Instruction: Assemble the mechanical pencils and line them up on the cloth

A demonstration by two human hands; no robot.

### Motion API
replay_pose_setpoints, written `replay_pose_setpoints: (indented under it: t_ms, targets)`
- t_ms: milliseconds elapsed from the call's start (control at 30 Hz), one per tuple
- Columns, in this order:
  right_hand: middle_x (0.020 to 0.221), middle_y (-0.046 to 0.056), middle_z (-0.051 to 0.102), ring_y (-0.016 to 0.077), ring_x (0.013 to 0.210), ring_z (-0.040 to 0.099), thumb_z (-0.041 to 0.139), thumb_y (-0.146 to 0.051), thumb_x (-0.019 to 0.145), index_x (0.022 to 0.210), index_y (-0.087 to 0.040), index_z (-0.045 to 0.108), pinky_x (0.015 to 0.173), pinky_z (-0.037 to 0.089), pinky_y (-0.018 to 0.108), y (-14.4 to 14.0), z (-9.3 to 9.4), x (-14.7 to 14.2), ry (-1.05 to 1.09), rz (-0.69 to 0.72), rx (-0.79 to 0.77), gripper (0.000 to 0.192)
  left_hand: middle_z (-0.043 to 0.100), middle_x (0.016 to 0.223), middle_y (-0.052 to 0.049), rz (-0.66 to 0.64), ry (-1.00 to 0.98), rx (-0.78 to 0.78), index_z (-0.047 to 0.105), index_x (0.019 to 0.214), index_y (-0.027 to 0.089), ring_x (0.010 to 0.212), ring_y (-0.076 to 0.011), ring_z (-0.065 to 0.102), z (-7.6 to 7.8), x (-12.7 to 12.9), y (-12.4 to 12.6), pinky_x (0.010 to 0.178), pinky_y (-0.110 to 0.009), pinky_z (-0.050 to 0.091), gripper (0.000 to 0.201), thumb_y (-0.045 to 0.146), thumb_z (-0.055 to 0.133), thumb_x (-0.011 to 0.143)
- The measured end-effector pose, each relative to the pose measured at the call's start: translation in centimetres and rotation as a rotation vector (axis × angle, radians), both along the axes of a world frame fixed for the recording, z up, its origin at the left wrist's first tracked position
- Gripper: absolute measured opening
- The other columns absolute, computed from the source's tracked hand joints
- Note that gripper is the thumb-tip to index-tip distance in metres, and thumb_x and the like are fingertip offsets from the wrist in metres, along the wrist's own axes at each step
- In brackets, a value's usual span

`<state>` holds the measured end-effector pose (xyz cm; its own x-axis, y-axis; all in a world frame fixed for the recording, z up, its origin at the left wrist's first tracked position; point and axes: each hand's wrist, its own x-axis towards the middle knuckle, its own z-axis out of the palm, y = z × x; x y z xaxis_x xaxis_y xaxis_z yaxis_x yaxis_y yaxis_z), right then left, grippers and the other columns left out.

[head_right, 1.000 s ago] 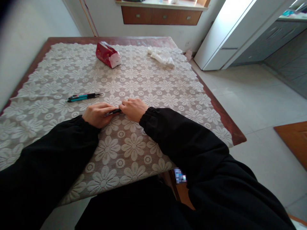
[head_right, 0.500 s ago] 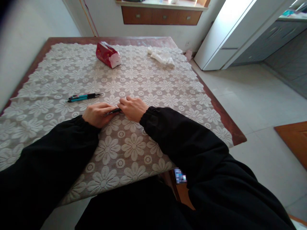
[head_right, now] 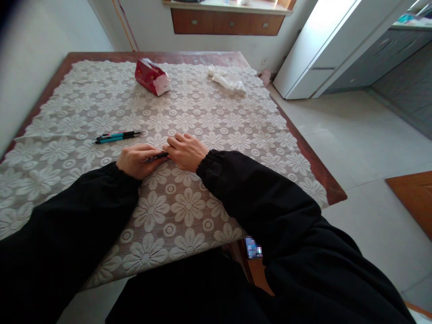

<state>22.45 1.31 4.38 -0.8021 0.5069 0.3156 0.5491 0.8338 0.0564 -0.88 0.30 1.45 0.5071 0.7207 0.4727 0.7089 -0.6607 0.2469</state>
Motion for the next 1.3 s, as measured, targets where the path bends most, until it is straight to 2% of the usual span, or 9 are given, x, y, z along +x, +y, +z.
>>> replay_pose_setpoints:
  t_ms: [367, 700, 1033, 1300]
  targets:
    - [0.109, 0.012, 0.066, 0.0231, 0.098, 0.052, 0.033, -0.033, 0.109, 0.118, -0.015, 0.064, 0.076, 0.037, 0.035, -0.2, -0.5, -0.6, -0.085, -0.066, -0.102, 0.037, 0.079, 0.091, -0.006, -0.019, 0.077, 0.054, 0.08, 0.102, 0.022, 0.081, -0.0193, 0.073, 0.4, 0.2, -0.2, 0.073, -0.03, 0.056, 0.035, 0.049, 0.058, 0.099]
    - [0.109, 0.011, 0.067, 0.0214, 0.095, 0.055, 0.034, -0.036, 0.109, 0.115, -0.016, 0.065, 0.068, 0.034, 0.033, -0.4, 0.5, -0.5, -0.142, -0.096, -0.138, 0.037, 0.078, 0.089, -0.006, -0.027, 0.122, 0.089, 0.08, 0.097, 0.02, 0.079, -0.0179, 0.071, 0.7, 0.2, -0.4, 0.07, -0.03, 0.054, 0.034, 0.045, 0.058, 0.1]
    - [0.111, 0.011, 0.067, 0.0213, 0.098, 0.056, 0.036, -0.028, 0.109, 0.114, -0.016, 0.065, 0.068, 0.035, 0.032, -0.5, 0.4, -0.5, -0.117, -0.104, -0.153, 0.032, 0.078, 0.093, -0.009, 0.003, 0.128, 0.015, 0.08, 0.102, 0.02, 0.083, -0.0219, 0.072, 1.1, 0.5, -0.6, 0.073, -0.032, 0.057, 0.041, 0.049, 0.052, 0.098]
    - [0.113, 0.012, 0.067, 0.0219, 0.097, 0.058, 0.045, -0.034, 0.106, 0.11, -0.014, 0.068, 0.066, 0.035, 0.032, -0.2, 1.3, -0.2, -0.188, -0.126, -0.183, 0.03, 0.078, 0.092, -0.009, 0.021, 0.112, -0.017, 0.081, 0.102, 0.021, 0.083, -0.0223, 0.072, 1.1, 0.6, -0.7, 0.073, -0.032, 0.057, 0.04, 0.048, 0.051, 0.097]
